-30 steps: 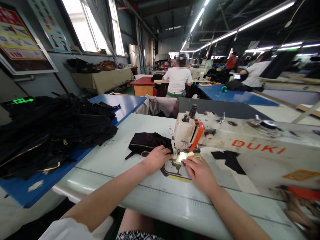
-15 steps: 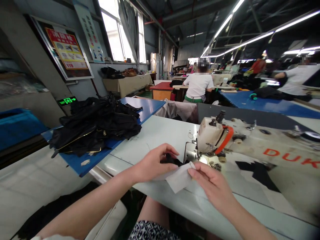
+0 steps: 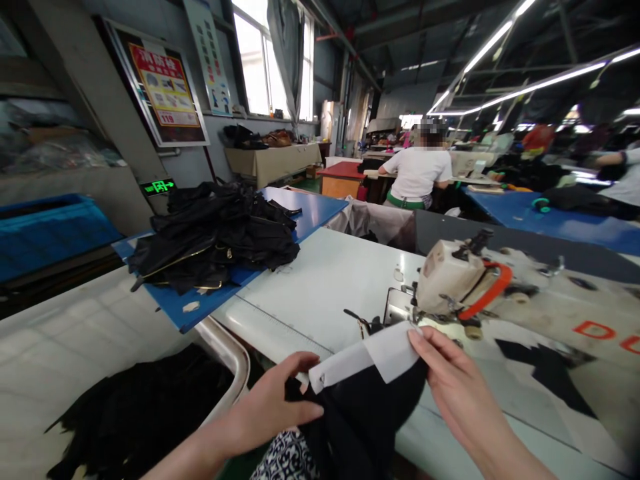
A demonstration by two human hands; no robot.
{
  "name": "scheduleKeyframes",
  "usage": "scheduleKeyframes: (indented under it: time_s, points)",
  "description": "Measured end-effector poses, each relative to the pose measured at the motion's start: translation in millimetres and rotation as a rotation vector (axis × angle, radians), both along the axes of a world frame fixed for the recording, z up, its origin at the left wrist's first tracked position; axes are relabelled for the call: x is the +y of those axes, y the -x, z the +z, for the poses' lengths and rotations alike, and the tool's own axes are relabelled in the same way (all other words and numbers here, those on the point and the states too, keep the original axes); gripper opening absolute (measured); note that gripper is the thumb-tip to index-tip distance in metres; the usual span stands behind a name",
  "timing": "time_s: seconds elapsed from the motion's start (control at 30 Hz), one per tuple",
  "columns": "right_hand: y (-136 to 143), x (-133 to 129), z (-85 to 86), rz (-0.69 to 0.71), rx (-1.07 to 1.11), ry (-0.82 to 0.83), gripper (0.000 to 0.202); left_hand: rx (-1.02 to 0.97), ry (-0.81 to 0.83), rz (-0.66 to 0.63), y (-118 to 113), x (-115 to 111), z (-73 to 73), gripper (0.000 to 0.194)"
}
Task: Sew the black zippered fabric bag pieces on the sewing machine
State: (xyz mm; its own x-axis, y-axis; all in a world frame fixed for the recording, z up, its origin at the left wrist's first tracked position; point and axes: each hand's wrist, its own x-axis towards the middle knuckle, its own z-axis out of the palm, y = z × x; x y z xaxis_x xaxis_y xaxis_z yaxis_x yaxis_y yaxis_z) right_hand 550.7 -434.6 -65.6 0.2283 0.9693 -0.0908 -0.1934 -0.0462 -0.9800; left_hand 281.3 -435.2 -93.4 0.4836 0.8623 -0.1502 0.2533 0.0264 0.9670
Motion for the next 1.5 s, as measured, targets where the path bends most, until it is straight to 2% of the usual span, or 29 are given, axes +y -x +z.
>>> scheduleKeyframes:
  time_s: [0.07, 0.13, 0.23, 0.3, 0.37, 0.4, 0.43, 0.5, 0.57, 0.6, 0.63, 0.67, 0.7, 0.77, 0.83, 0.9, 0.97, 1.03, 1.1, 1.2, 1.4, 1.5]
  points:
    - [2, 2, 1.5, -0.004, 0.042, 0.002, 0.019, -0.036, 0.05, 0.035, -9, -3, -12.5, 0.046]
    - [0, 4, -0.2, -0.009, 0.086, 0.008, 0.019, -0.148, 0.101, 0.05, -14, -4, -15.9, 0.032]
    - [-2, 5, -9.8, -0.023, 0.117, 0.022, 0.019, -0.234, 0.039, 0.081, -10, -3, -2.4, 0.021]
    - [3, 5, -17.6, 0.002, 0.078, 0.033, 0.02, -0.18, -0.103, 0.101, 0, -1, 18.0, 0.021]
    - [19, 5, -21.0, 0.04, -0.007, 0.016, 0.024, -0.085, -0.275, 0.117, 10, 2, 45.8, 0.021]
    - [31, 5, -19.6, 0.054, -0.061, -0.017, 0.032, -0.036, -0.378, 0.116, 13, 4, 61.8, 0.019]
    - [46, 6, -15.7, -0.008, -0.109, -0.077, 0.044, 0.03, -0.483, 0.108, 14, 8, 78.7, 0.016]
    - [78, 9, -2.6, -0.044, -0.192, -0.265, 0.062, 0.169, -0.694, 0.052, 8, 18, 113.0, 0.014]
    - [107, 18, 11.5, 0.095, -0.158, -0.459, 0.04, 0.334, -0.839, -0.096, -7, 32, 142.6, 0.016]
    - [118, 24, 15.8, 0.237, -0.102, -0.51, 0.029, 0.403, -0.912, -0.162, -18, 41, 153.1, 0.017]
    - [125, 30, 16.9, 0.302, -0.036, -0.512, 0.026, 0.462, -0.992, -0.218, -29, 50, 159.6, 0.017]
    - [129, 37, 14.3, 0.281, 0.007, -0.498, 0.026, 0.508, -1.066, -0.271, -41, 60, 161.4, 0.016]
    - [130, 43, 8.0, 0.255, 0.022, -0.472, 0.027, 0.546, -1.121, -0.322, -52, 70, 158.4, 0.015]
    - [122, 52, -12.9, 0.172, 0.057, -0.371, 0.029, 0.601, -1.162, -0.422, -73, 89, 138.9, 0.015]
    - [105, 53, -37.6, 0.115, 0.135, -0.24, 0.03, 0.61, -1.129, -0.518, -89, 104, 107.4, 0.014]
    - [84, 45, -57.2, 0.124, 0.205, -0.094, 0.029, 0.569, -1.025, -0.589, -103, 114, 73.7, 0.013]
    - [60, 30, -66.1, 0.131, 0.284, 0.009, 0.028, 0.505, -0.907, -0.608, -114, 119, 47.2, 0.012]
    - [37, 15, -64.1, 0.082, 0.351, 0.041, 0.028, 0.449, -0.822, -0.623, -123, 121, 32.4, 0.012]
    - [17, 5, -55.8, 0.012, 0.372, 0.086, 0.029, 0.415, -0.792, -0.643, -131, 121, 28.6, 0.012]
    - [-1, -2, -44.9, -0.044, 0.402, 0.167, 0.026, 0.389, -0.808, -0.685, -141, 119, 32.9, 0.012]
    - [-3, -3, -48.2, -0.054, 0.304, 0.132, 0.03, 0.39, -0.829, -0.722, -146, 116, 37.3, 0.013]
    - [-2, -2, -48.8, -0.05, 0.328, 0.131, 0.035, 0.395, -0.837, -0.724, -145, 115, 36.7, 0.014]
